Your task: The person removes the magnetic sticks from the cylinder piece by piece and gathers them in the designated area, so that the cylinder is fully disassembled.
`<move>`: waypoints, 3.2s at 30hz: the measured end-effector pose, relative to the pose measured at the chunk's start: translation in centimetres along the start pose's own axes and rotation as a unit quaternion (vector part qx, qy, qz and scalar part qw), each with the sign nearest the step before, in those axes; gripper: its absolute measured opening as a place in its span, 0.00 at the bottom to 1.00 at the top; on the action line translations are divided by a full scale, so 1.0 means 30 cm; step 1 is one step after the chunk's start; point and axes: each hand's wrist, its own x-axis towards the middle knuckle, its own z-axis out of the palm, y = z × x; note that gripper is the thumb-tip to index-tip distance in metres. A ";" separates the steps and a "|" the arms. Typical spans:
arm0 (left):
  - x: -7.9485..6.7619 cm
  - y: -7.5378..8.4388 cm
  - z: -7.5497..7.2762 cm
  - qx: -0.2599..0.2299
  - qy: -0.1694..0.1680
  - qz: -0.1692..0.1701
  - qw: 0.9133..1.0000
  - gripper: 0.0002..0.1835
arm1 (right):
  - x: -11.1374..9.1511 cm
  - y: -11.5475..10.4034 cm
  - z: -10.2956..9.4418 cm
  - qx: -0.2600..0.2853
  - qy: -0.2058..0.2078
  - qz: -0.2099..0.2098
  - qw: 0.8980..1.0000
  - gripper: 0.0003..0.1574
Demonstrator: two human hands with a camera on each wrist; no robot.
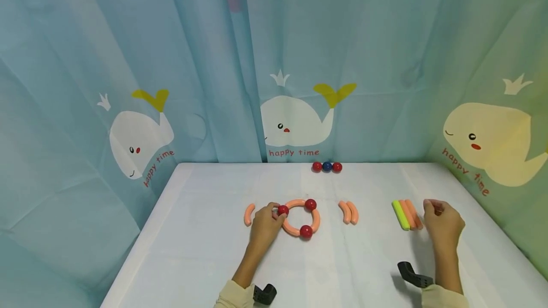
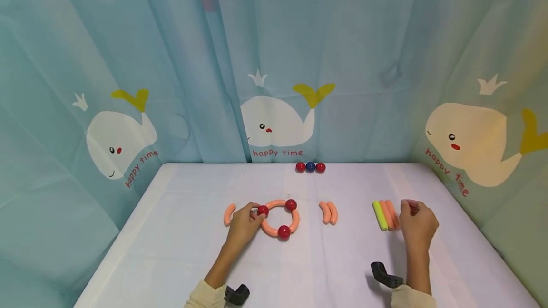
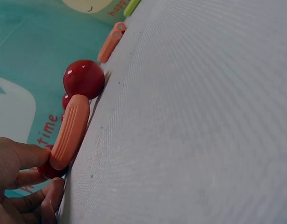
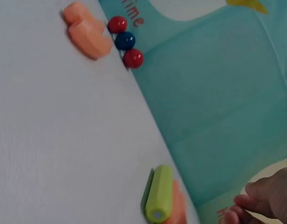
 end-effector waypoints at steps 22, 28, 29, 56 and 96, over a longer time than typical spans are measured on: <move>0.020 -0.001 -0.046 -0.095 -0.118 0.131 0.980 0.09 | -0.272 -0.323 0.283 0.091 -0.338 -0.286 0.892 0.17; 0.021 0.011 -0.036 -0.067 -0.214 0.148 0.963 0.11 | -0.334 -0.323 0.359 0.132 -0.460 -0.320 0.818 0.18; 0.020 0.012 -0.036 -0.061 -0.221 0.150 0.962 0.12 | -0.339 -0.319 0.367 0.136 -0.472 -0.320 0.810 0.19; 0.004 -0.004 -0.009 0.025 -0.193 0.188 0.963 0.06 | -0.371 -0.283 0.455 0.129 -0.484 -0.314 0.807 0.17; 0.002 0.004 -0.044 0.008 -0.118 0.176 0.977 0.04 | -0.367 -0.287 0.443 0.131 -0.353 -0.364 0.852 0.13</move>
